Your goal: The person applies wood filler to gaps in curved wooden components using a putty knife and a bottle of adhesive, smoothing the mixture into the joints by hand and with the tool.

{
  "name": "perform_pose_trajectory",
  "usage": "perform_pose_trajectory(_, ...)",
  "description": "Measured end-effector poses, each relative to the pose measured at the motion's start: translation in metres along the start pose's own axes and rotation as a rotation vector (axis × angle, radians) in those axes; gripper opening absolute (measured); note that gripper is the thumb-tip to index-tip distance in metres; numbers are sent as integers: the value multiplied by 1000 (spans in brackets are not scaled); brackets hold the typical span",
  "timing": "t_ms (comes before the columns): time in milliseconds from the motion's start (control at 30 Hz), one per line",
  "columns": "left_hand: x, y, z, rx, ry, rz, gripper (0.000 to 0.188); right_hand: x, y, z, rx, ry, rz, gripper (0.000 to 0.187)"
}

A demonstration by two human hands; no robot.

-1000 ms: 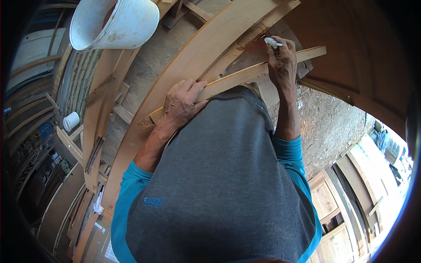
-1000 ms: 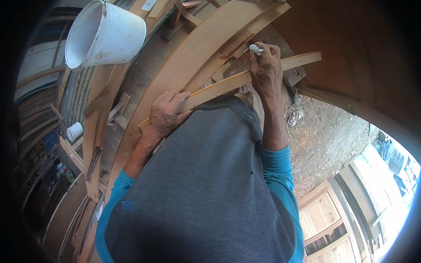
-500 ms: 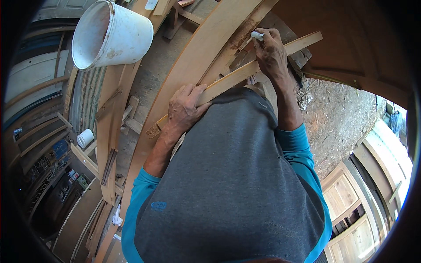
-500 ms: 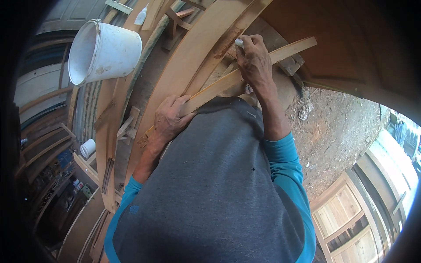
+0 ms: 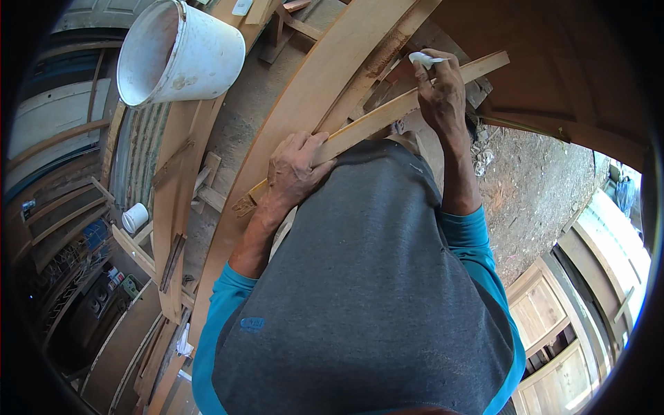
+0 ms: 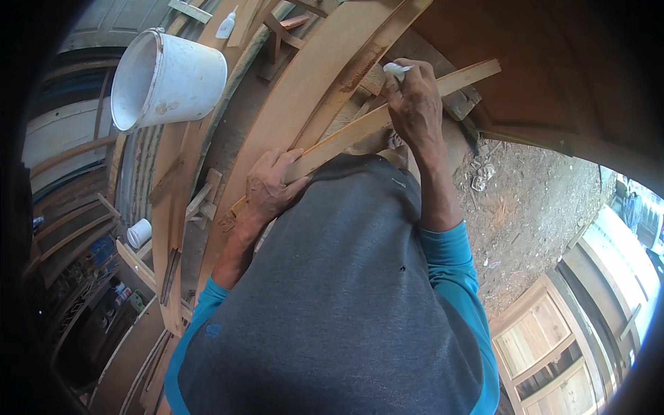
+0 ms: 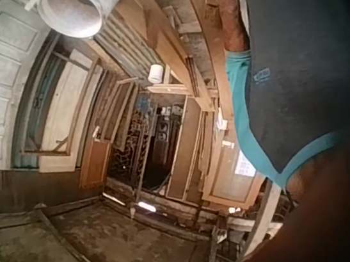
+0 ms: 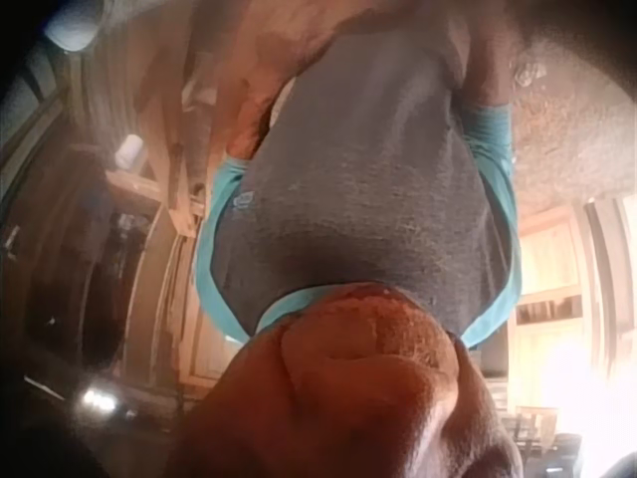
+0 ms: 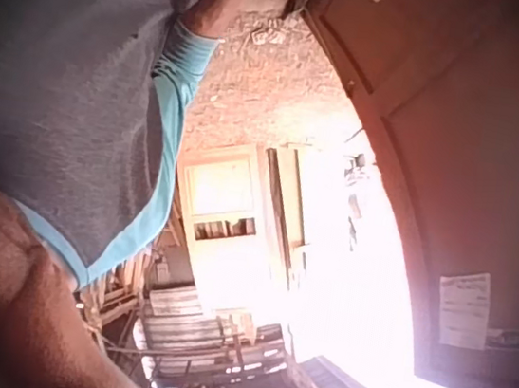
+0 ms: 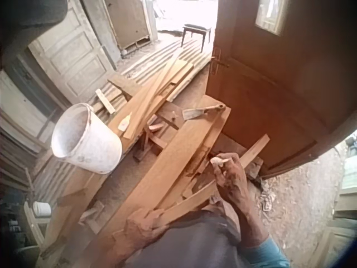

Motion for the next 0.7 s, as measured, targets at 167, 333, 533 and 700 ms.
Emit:
perform_pose_trajectory(167, 5, 2, -3, -12, -19, 42, 53, 25, 31, 13, -20, -278, -111, 35)
perform_pose_trajectory(333, 8, 1, 3, -57, 38, -5, 54, 22, 51, 4, 39, -184, -251, 35)
perform_pose_trajectory(533, 11, -3, 13, 85, 130, -122, 59, 40, 68, -14, -26, -156, -411, 34)
perform_pose_trajectory(700, 10, -14, 36, 215, 183, -264, 66, 72, 65, -5, -172, -242, -567, 32)
Point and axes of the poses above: each hand's wrist, its own z-axis away from the middle knuckle, its own y-axis out of the back of the hand, x = y × z, the point moved 9 cm from there along -z, towards the middle knuckle, and after that the axes turned 4 degrees about z, right-handed, at the moved point
